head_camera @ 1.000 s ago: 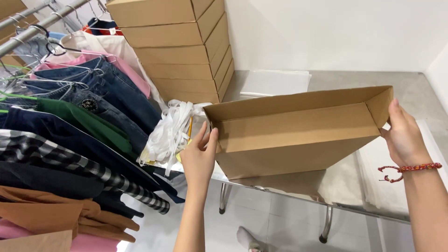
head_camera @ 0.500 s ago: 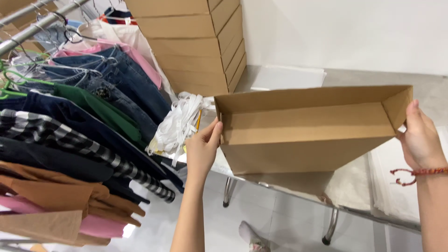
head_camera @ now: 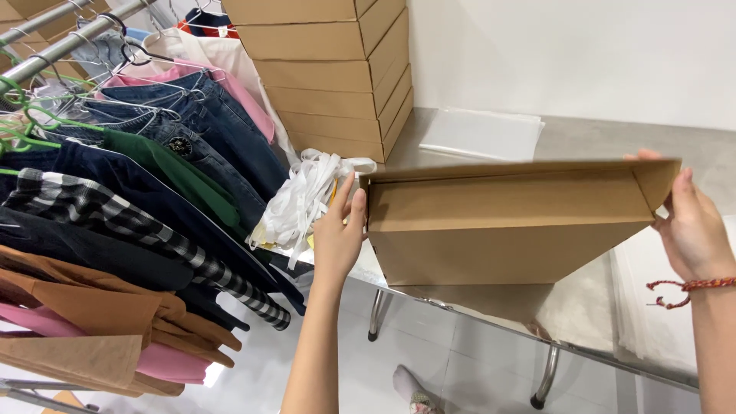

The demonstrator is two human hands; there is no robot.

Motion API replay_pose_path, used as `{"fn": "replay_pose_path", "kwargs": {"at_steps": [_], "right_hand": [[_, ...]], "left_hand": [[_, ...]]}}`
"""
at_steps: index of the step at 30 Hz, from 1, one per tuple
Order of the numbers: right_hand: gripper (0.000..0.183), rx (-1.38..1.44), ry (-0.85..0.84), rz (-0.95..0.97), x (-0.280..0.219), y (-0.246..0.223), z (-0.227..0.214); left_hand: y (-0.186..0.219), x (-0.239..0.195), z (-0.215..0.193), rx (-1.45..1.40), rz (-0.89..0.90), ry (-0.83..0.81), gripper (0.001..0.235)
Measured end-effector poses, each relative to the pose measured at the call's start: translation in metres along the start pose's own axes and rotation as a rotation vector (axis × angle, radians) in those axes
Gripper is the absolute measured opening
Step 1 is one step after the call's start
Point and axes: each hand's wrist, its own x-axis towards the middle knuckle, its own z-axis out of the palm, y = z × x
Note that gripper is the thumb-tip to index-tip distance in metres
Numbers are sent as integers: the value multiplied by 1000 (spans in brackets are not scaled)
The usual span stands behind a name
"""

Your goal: The recorder is unpacking garments from shipping boxes and plastic bags to hang them on a garment rack.

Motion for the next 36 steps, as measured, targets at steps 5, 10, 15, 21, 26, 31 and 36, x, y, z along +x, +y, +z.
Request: {"fn": "replay_pose_path", "kwargs": {"at_steps": [5, 10, 15, 21, 26, 31, 36], "right_hand": [[75, 58, 6, -59, 0, 17, 3], [55, 139, 21, -116, 6, 61, 0], [39, 61, 118, 46, -3, 61, 8], [58, -107, 88, 283, -21, 1, 15], [55, -202, 136, 301, -37, -6, 16], [55, -118, 133, 163, -45, -2, 23], [89, -39, 124, -127, -54, -15, 39]], "left_hand": [[10, 6, 4, 229, 110, -13, 53], [-18, 9, 18, 274, 153, 81, 50], [-58, 9, 31, -67, 129, 31, 51], [-43, -6, 17, -250, -268, -206, 73], [-40, -14, 10, -154, -260, -315, 82], [-58, -14, 16, -114, 32, -154, 67], [-30, -24, -2, -221, 65, 129, 53]]}}
